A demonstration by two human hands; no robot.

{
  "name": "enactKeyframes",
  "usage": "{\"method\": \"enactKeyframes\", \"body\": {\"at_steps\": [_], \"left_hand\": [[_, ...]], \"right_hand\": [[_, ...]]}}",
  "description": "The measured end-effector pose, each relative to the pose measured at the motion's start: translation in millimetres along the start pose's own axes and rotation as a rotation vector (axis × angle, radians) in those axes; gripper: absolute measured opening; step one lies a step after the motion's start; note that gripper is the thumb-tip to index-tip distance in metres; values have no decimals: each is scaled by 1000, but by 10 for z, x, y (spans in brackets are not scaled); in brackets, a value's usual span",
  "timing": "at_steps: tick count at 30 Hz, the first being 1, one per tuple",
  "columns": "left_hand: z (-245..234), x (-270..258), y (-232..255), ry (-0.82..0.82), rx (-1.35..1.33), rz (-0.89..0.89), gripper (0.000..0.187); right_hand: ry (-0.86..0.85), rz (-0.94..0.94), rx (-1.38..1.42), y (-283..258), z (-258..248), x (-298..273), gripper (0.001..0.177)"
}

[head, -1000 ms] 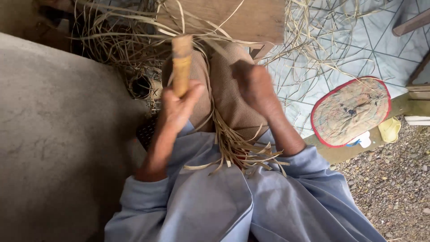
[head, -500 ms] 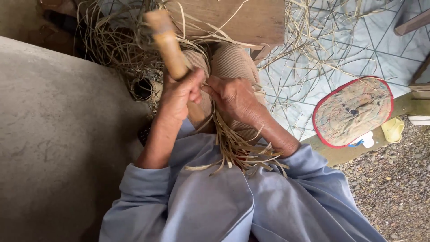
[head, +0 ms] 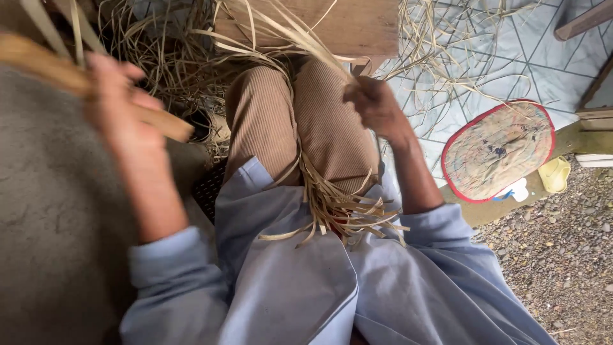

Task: Weaving thin bamboo strips together to create a structured mat or basket, using a wooden tool to assist in the process.

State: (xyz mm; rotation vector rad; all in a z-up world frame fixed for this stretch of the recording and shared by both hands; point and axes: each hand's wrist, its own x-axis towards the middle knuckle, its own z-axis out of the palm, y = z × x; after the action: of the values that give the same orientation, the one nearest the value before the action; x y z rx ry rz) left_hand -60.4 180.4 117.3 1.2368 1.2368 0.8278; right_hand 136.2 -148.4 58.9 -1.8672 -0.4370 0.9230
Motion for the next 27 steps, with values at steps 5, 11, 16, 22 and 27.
{"method": "enactKeyframes", "body": {"at_steps": [5,11,16,22,27], "left_hand": [[541,-1020,-639,-393,-31,-143,31],[773,-849,-538,-496,-113,131,31],[588,-496,-145,-567,-326,207,16],[424,-393,132,-587,-188,427,22],[512,-383,105,-639,-210,420,22]], "right_hand": [[-231,-226,-29,-181,571,78,17],[-406,-325,-7,-198,564,1,29],[-506,-114,401,-180,192,-128,38],[-632,-213,259,-157,233,-95,29],[-544,-223,214,-298,407,-19,20]]}}
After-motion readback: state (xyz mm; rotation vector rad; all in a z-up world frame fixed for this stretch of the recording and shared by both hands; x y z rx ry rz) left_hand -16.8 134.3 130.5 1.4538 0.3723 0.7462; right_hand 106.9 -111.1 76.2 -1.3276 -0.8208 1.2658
